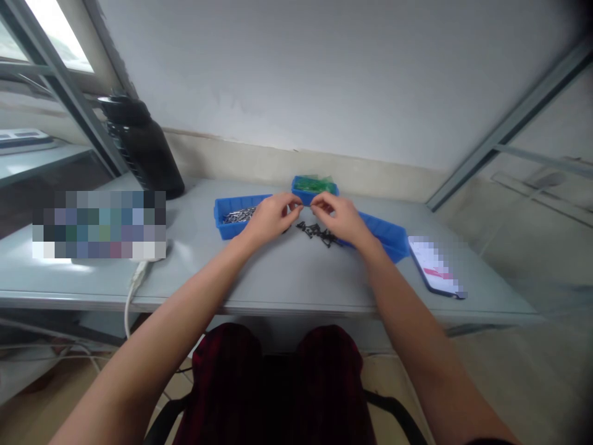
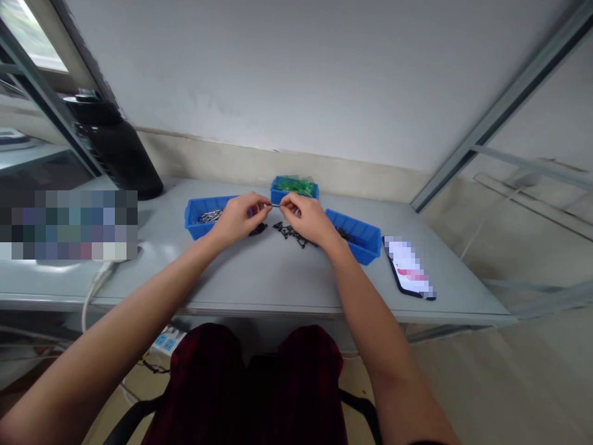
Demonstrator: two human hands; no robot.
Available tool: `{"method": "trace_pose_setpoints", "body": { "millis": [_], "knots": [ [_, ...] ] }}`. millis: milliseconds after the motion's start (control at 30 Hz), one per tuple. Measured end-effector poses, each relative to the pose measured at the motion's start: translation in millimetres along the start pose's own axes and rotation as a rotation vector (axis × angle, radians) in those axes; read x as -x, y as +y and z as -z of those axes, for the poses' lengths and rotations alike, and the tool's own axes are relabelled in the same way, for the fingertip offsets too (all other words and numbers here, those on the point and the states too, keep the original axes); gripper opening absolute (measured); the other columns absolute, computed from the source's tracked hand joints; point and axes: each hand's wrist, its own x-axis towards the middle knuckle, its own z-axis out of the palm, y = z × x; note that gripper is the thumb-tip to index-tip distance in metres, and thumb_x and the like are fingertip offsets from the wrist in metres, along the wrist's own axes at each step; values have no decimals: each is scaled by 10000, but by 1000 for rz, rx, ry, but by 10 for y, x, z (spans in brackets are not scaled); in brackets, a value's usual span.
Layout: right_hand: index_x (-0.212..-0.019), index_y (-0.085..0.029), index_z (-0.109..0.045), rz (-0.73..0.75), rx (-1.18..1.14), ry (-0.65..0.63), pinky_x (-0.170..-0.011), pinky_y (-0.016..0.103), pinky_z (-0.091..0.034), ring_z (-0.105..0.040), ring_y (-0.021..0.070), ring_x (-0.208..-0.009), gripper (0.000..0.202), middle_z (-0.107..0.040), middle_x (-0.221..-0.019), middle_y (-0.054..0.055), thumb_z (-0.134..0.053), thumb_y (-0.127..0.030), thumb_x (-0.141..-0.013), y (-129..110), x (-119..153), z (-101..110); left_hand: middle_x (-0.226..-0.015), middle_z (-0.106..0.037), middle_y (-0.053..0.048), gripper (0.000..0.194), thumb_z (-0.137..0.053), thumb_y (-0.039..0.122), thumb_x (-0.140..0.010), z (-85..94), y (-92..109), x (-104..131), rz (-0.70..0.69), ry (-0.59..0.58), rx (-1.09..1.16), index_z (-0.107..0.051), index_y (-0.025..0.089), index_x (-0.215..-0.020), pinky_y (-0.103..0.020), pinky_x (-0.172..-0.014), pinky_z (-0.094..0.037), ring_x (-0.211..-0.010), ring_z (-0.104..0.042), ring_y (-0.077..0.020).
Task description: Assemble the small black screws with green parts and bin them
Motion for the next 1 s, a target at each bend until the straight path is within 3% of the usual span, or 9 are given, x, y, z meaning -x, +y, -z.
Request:
{"method": "trace_pose_setpoints", "body": {
  "millis": [167,300,367,433,500,567,700,900,1000],
  "knots": [
    [-884,-211,-635,-34,28,-146,-695,301,-431,-592,183,-733,177,-681,-815,39,-515,-342,-891,-12,11,93,-898,-702,-44,209,-559,305,-941,-10,31,3,-20,-35,37,-690,182,-1047,-273,-732,-478,-724,-596,-133],
    [-828,-211,-634,-131,116,-134,-668,298,-418,-570,176,-710,141,-679,-809,33,-524,-299,-839,71,76,380,-895,-702,-54,259,-539,341,-954,-33,94,29,-19,-190,33,-678,165,-1083,-288,-738,-486,-755,-614,-155],
    [-733,-212,-607,-235,259,-75,-603,294,-384,-530,166,-628,109,-645,-700,22,-543,-279,-791,189,130,548,-964,-700,-73,248,-509,308,-958,-54,121,47,-60,-301,-22,-687,162,-1051,-309,-768,-490,-831,-629,-182],
    [-640,-216,-583,-378,387,-113,-560,300,-356,-498,162,-563,164,-617,-617,22,-552,-304,-775,340,183,676,-1047,-683,-94,265,-484,278,-958,-81,141,68,-88,-391,-96,-687,163,-1082,-333,-804,-495,-904,-636,-210],
    [-640,-219,-609,-501,459,-164,-567,314,-364,-526,180,-575,180,-642,-634,44,-580,-340,-771,478,216,736,-1109,-657,-112,310,-460,280,-963,-112,153,89,-90,-454,-162,-675,164,-1153,-349,-808,-504,-927,-643,-228],
    [-747,-211,-667,-567,519,-115,-614,339,-399,-584,220,-655,162,-693,-748,89,-610,-361,-770,554,216,723,-1151,-635,-123,355,-448,286,-965,-142,154,108,-84,-489,-209,-646,173,-1237,-353,-792,-514,-921,-654,-235],
    [-1017,-183,-685,-373,473,107,-731,381,-455,-645,277,-843,263,-722,-928,137,-531,-332,-864,456,119,498,-1168,-624,-140,378,-466,260,-949,-187,126,123,-71,-518,-269,-636,169,-1275,-360,-789,-525,-907,-669,-242],
    [-1039,-193,-683,-74,200,-12,-789,348,-479,-659,234,-871,237,-728,-972,97,-512,-269,-894,106,6,20,-1065,-653,-133,296,-461,224,-949,-184,117,117,-81,-528,-268,-715,152,-1083,-373,-818,-533,-912,-672,-242],
    [-1055,-196,-683,-22,113,-27,-769,322,-476,-657,212,-857,250,-729,-994,84,-498,-277,-909,39,19,-78,-1133,-637,-147,313,-455,216,-948,-187,142,121,-66,-523,-296,-692,150,-1141,-391,-836,-535,-933,-675,-258]
  ]
}}
